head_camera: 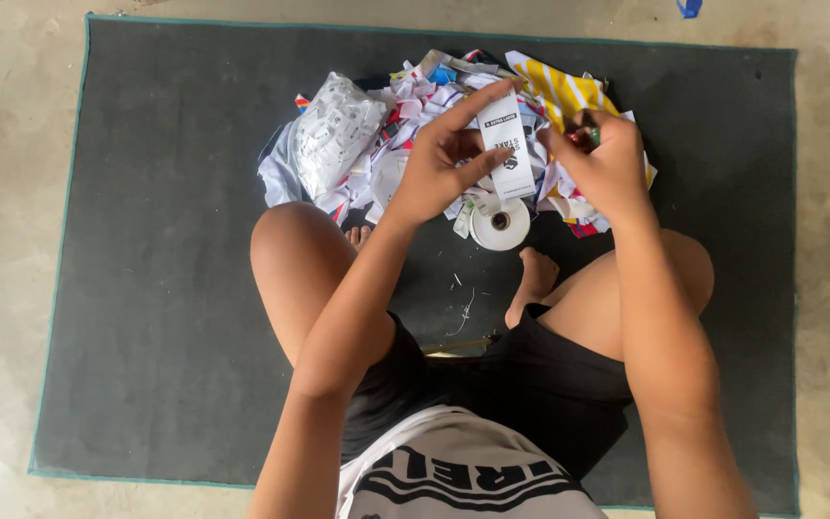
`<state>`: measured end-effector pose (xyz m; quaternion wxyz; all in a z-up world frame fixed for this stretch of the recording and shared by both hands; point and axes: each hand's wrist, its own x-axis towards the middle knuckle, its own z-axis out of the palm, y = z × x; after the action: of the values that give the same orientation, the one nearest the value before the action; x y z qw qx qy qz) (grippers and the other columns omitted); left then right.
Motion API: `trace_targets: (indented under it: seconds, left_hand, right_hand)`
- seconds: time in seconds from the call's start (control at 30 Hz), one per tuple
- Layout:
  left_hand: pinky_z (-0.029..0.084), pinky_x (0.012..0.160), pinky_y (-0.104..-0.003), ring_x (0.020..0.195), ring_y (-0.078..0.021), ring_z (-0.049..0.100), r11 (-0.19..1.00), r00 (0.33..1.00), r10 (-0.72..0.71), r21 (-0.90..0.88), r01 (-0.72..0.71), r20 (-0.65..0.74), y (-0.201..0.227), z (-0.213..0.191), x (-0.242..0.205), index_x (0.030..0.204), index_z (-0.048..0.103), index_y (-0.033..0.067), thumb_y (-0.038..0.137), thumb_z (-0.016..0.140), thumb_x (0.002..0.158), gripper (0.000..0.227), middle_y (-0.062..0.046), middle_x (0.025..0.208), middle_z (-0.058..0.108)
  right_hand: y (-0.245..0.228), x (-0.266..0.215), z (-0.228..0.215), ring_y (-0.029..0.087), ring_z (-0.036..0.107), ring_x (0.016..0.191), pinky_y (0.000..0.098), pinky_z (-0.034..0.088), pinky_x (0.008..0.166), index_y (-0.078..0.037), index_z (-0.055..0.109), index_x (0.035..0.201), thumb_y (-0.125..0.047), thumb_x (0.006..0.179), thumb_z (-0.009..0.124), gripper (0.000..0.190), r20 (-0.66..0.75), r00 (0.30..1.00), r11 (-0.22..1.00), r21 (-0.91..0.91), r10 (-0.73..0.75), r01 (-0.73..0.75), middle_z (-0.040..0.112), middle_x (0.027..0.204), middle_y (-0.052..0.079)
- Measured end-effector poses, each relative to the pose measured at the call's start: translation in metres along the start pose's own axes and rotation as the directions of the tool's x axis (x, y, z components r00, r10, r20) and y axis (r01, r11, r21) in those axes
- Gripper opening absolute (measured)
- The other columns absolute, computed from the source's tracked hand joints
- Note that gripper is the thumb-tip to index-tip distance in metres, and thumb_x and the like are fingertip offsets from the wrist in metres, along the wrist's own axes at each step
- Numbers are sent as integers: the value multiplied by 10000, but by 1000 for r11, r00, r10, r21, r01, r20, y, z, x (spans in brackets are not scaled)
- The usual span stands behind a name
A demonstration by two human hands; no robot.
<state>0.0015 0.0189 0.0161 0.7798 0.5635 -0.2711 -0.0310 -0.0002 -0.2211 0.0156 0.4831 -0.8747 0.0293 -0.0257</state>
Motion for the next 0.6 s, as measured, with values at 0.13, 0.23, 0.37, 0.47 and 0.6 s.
trace_targets:
  seconds: [0.13,0.23,0.37,0.47,0.6]
  left_hand:
    - [366,588,-170,646,-22,347,995,999,-3,99,0,33,-5,-1,1,1480,542,165,23,704,1019,509,14,1416,599]
    - [336,618,-182,694,-17,346,994,998,26,109,-33,63,-9,-1,1,1453,578,158,24,635,1051,427,-36,1526,574]
    - [511,946,-213,1391,-146,552,998,995,45,42,-49,85,-14,1,3,1427,586,115,8,631,1048,396,-87,1492,588]
    - [510,719,-196,759,-50,586,999,999,33,-9,-33,-12,5,13,2,1345,662,108,0,725,940,424,-34,969,641]
    - [530,697,-216,736,-68,597,1000,1000,20,-17,-20,-9,-10,13,1,1354,659,109,30,791,900,479,-33,997,641]
  right_hand:
    - [20,4,4,225,535,640,405,421,601,-97,653,793,-378,991,880,411,-14,949,861,-423,-316,281,624,666,22]
    - [40,10,9,350,573,617,480,424,582,-131,603,729,-397,956,898,458,-27,903,721,-613,-428,323,621,640,49]
    - [42,8,13,342,578,618,487,411,549,-176,583,678,-215,889,794,301,-42,842,621,-696,-537,361,608,630,30]
    - [19,2,13,329,614,517,406,501,508,-181,531,632,-174,742,789,281,-81,780,573,-726,-620,380,456,505,6]
    - [19,0,16,289,632,523,380,509,510,-203,539,631,-199,722,791,268,-92,756,534,-763,-648,364,477,521,-14]
